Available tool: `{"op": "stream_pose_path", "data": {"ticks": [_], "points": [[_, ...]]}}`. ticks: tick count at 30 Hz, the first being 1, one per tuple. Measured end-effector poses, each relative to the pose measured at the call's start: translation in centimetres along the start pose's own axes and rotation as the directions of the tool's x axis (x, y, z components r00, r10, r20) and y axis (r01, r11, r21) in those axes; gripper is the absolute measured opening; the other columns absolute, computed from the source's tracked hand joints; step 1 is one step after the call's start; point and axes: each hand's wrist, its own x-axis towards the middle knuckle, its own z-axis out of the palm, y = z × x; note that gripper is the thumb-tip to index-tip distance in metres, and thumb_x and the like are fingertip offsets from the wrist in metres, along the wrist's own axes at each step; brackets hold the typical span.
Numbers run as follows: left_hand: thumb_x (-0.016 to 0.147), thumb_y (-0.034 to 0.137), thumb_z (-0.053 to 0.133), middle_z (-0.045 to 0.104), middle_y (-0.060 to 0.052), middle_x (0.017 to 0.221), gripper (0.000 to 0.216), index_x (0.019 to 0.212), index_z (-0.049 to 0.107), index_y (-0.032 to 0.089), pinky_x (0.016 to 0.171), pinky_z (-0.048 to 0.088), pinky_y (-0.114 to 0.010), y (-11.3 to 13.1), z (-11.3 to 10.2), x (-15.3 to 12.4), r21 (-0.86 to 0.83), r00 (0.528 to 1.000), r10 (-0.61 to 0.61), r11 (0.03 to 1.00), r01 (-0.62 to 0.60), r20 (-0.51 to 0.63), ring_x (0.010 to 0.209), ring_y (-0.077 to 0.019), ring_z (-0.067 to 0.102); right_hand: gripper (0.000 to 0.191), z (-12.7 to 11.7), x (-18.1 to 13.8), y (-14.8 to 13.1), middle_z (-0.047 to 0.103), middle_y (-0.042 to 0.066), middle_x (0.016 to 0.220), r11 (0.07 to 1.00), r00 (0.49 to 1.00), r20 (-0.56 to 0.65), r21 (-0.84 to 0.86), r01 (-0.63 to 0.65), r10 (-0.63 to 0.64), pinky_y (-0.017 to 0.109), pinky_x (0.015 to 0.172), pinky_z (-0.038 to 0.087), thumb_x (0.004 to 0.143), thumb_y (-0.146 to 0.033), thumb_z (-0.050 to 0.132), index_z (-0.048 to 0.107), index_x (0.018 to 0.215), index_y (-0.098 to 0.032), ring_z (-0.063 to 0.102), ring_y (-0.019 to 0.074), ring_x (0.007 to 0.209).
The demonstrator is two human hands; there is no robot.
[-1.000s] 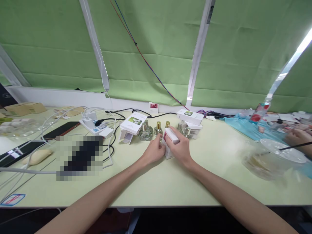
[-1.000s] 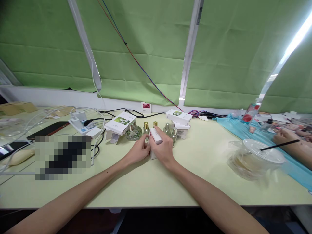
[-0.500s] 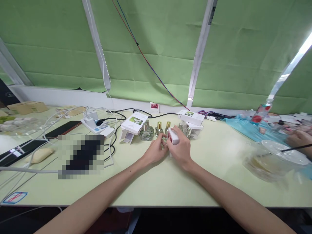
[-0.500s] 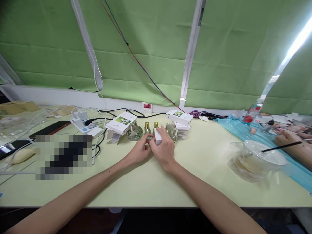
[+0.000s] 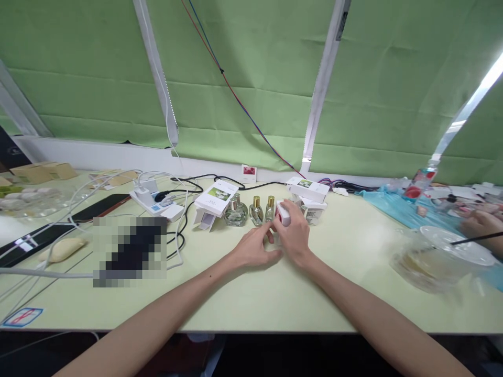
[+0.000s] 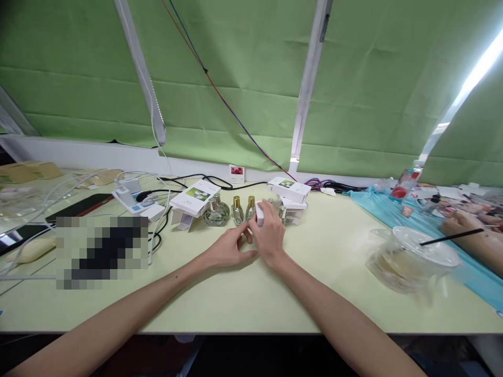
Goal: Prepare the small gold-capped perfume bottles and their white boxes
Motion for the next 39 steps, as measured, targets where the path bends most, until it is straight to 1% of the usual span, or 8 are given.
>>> {"op": "stream_pose_path", "data": {"ticks": [3,9,13,18,22,28,33,39], "points": [[0.075,0.050,0.068,0.062,0.000,0.088,0.050,0.115,0.056,0.023,0.056,0.036,-0.026,-0.3,0.3,0.2,-0.001,1.000,-0.008,1.000,0.008,-0.015,0.065,-0.0136,0.051,0.037,0.0,0.1,0.0,0.063,0.011,0.135,1.000,1.000,0.023,-0.001,-0.005,0.005,0.044,0.108,0.044,0.086,-0.028,0.053,0.066,0.119,-0.020,0.059,0.0260,0.123],[0.081,0.043,0.062,0.061,0.003,0.072,0.028,0.097,0.055,0.021,0.054,0.033,-0.027,-1.2,0.9,1.1,-0.039,0.993,-0.075,0.997,0.072,-0.095,0.059,-0.0138,0.052,0.041,0.2,-0.2,0.1,0.060,0.011,0.141,0.999,0.999,0.051,-0.034,-0.007,0.009,0.044,0.108,0.045,0.087,-0.034,0.056,0.066,0.124,-0.018,0.057,0.0268,0.127],[0.078,0.036,0.063,0.058,0.003,0.064,0.018,0.081,0.055,0.020,0.056,0.032,-0.027,-1.3,0.7,1.5,0.040,0.977,-0.114,0.992,0.123,-0.180,0.059,-0.0146,0.051,0.045,0.2,-0.4,0.0,0.054,0.014,0.146,0.994,0.998,0.066,-0.106,0.012,-0.005,0.046,0.109,0.045,0.088,-0.033,0.055,0.063,0.129,-0.016,0.056,0.0280,0.129],[0.081,0.036,0.059,0.056,0.002,0.059,0.024,0.065,0.050,0.020,0.057,0.031,-0.027,-1.5,0.8,1.7,0.103,0.978,-0.082,0.989,0.103,-0.193,0.056,-0.0135,0.047,0.047,-0.1,-0.1,-0.1,0.050,0.017,0.150,0.975,0.988,0.157,-0.219,0.047,-0.013,0.043,0.106,0.048,0.094,-0.033,0.054,0.059,0.135,-0.011,0.055,0.0294,0.130],[0.081,0.036,0.057,0.053,0.003,0.055,0.027,0.062,0.048,0.020,0.055,0.029,-0.027,-1.5,0.9,1.5,0.115,0.980,-0.077,0.988,0.099,-0.183,0.054,-0.0126,0.044,0.049,-0.9,0.8,-1.1,0.045,0.022,0.152,0.914,0.943,0.333,-0.389,0.117,0.021,0.043,0.100,0.051,0.097,-0.031,0.053,0.053,0.140,-0.008,0.058,0.0323,0.126],[0.081,0.035,0.057,0.050,0.003,0.053,0.028,0.060,0.047,0.020,0.055,0.028,-0.027,-1.0,0.9,1.2,0.135,0.981,-0.088,0.984,0.112,-0.175,0.053,-0.0123,0.043,0.045,-2.7,2.5,-3.8,0.039,0.024,0.155,0.792,0.815,0.556,-0.568,0.226,0.165,0.035,0.083,0.053,0.098,-0.019,0.050,0.046,0.141,-0.008,0.065,0.0287,0.113],[0.083,0.032,0.054,0.051,0.003,0.053,0.027,0.060,0.046,0.020,0.054,0.027,-0.027,-1.1,1.0,1.2,0.153,0.981,-0.083,0.982,0.111,-0.174,0.052,-0.0119,0.041,0.020,-3.3,4.2,-4.9,0.066,0.016,0.120,0.732,0.761,0.614,-0.614,0.294,0.210,0.028,0.066,0.048,0.095,-0.012,0.052,0.060,0.114,-0.012,0.070,0.0244,0.096],[0.083,0.030,0.053,0.055,0.002,0.057,0.025,0.061,0.047,0.020,0.054,0.028,-0.027,-1.4,1.1,1.1,0.149,0.982,-0.071,0.984,0.098,-0.173,0.054,-0.0121,0.044,0.015,-2.8,6.4,-4.3,0.070,0.013,0.096,0.688,0.735,0.632,-0.647,0.328,0.244,0.026,0.065,0.043,0.093,-0.013,0.054,0.062,0.105,-0.015,0.071,0.0258,0.093]]}}
